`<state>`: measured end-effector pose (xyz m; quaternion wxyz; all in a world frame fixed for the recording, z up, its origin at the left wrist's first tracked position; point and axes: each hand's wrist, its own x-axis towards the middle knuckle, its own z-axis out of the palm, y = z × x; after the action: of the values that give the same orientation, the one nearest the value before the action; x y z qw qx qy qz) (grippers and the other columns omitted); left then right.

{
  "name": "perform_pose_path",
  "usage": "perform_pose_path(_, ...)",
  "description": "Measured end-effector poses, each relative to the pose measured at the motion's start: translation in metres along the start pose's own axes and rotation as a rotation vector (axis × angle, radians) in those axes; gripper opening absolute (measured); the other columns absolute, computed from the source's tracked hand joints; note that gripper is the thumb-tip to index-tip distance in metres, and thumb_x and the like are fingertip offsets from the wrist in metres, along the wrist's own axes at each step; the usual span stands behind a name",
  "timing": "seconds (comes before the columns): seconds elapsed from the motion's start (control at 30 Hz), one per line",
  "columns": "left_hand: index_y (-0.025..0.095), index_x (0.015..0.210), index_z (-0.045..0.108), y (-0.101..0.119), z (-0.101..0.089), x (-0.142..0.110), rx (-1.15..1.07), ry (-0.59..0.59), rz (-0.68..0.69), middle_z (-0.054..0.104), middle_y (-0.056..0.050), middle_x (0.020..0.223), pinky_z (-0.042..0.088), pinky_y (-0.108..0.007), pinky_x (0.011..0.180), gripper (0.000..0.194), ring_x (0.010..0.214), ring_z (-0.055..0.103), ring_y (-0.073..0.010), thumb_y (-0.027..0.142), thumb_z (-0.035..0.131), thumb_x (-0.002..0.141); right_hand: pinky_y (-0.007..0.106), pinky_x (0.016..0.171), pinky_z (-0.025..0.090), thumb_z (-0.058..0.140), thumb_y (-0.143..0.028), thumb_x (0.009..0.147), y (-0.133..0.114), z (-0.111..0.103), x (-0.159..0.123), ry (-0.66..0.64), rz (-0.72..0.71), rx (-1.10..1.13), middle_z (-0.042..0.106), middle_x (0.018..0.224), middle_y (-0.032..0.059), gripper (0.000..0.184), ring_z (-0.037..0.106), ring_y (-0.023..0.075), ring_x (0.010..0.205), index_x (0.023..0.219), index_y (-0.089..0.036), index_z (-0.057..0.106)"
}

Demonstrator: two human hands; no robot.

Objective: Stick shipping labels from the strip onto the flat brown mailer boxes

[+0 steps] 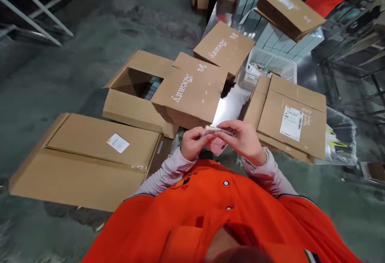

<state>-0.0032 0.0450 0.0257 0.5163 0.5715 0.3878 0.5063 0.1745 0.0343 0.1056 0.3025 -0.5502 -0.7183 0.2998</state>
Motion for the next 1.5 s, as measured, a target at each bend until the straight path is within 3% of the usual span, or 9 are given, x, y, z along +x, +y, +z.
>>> perform_pose_path(0.2,0.017,0.055,0.060,0.006,-0.029,0.008,0.032,0.140,0.039,0.058,-0.002,0.061,0.042,-0.027,0.062,0.046,0.061,0.052,-0.0138,0.055,0.070,0.078,0.025,0.064,0.049,0.068,-0.045,0.082,-0.025,0.014,0.030,-0.064,0.053,0.078,0.074,0.082,0.0061,0.032,0.065,0.0163,0.071,0.094,-0.016,0.075)
perform_pose_path(0.33,0.016,0.070,0.067,0.005,-0.045,0.015,0.027,0.072,0.016,0.064,-0.003,0.072,0.045,-0.027,0.068,0.039,0.069,0.056,-0.0150,0.055,0.070,0.078,0.025,0.064,0.048,0.065,-0.052,0.084,-0.025,0.020,0.047,-0.180,0.046,0.111,0.074,0.085,0.0069,0.041,0.065,0.0170,0.073,0.096,-0.014,0.076)
perform_pose_path(0.63,0.017,0.059,0.053,-0.013,-0.056,0.025,-0.074,0.321,-0.090,0.056,0.002,0.056,0.042,-0.024,0.055,0.057,0.054,0.049,-0.0103,0.071,0.070,0.067,0.029,0.075,0.049,0.062,-0.047,0.089,-0.035,0.063,0.052,0.159,-0.055,-0.126,0.070,0.092,0.0059,0.030,0.064,0.0181,0.082,0.094,-0.022,0.078)
perform_pose_path(0.87,0.011,0.090,0.074,-0.028,-0.095,0.039,-0.187,-0.243,-0.443,0.075,-0.012,0.091,0.056,-0.039,0.079,0.055,0.083,0.070,-0.0271,0.041,0.092,0.048,0.037,0.097,0.048,0.068,-0.046,0.085,-0.007,0.059,0.122,0.309,-0.139,-0.144,0.064,0.105,0.0063,0.028,0.060,0.0203,0.104,0.086,-0.018,0.075)
perform_pose_path(1.1,0.011,0.104,0.073,-0.043,-0.111,0.036,-0.308,-0.150,-0.594,0.073,-0.015,0.110,0.055,-0.044,0.091,0.067,0.103,0.068,-0.0334,0.043,0.092,0.048,0.035,0.105,0.042,0.070,-0.032,0.084,0.055,0.066,0.228,0.288,0.228,-0.280,0.058,0.122,0.0107,0.025,0.054,0.0183,0.112,0.094,-0.009,0.072)
perform_pose_path(1.2,0.012,0.105,0.073,-0.049,-0.112,0.035,-0.327,-0.146,-0.668,0.074,-0.014,0.106,0.054,-0.044,0.091,0.067,0.101,0.069,-0.0331,0.045,0.091,0.050,0.052,0.111,0.034,0.069,-0.042,0.084,0.059,0.077,0.230,0.281,0.309,-0.347,0.053,0.134,0.0159,0.043,0.046,0.0299,0.127,0.113,-0.010,0.068)
perform_pose_path(1.3,0.010,0.095,0.074,-0.058,-0.117,0.030,-0.270,-0.144,-0.700,0.075,-0.014,0.098,0.053,-0.045,0.091,0.064,0.097,0.069,-0.0336,0.049,0.091,0.047,0.069,0.114,0.011,0.060,-0.053,0.088,0.052,0.089,0.225,0.279,0.181,-0.488,0.032,0.154,0.0219,0.071,0.021,0.0398,0.146,0.142,-0.009,0.045)
perform_pose_path(1.43,0.011,0.100,0.071,-0.063,-0.137,0.017,-0.070,-0.085,-0.617,0.072,-0.015,0.112,0.045,-0.046,0.104,0.067,0.115,0.061,-0.0345,0.053,0.088,0.050,0.069,0.115,-0.003,0.043,-0.055,0.095,0.038,0.099,0.218,-0.032,-0.035,-0.563,0.026,0.159,0.0166,0.069,0.012,0.0352,0.150,0.150,-0.014,0.036)
perform_pose_path(1.5,0.012,0.108,0.067,-0.060,-0.151,0.009,0.139,0.071,-0.566,0.065,-0.016,0.126,0.040,-0.047,0.109,0.069,0.126,0.054,-0.0345,0.051,0.086,0.054,0.065,0.118,0.001,0.036,-0.055,0.097,0.037,0.099,0.197,0.000,-0.135,-0.486,0.030,0.158,0.0133,0.064,0.014,0.0323,0.151,0.148,-0.016,0.039)
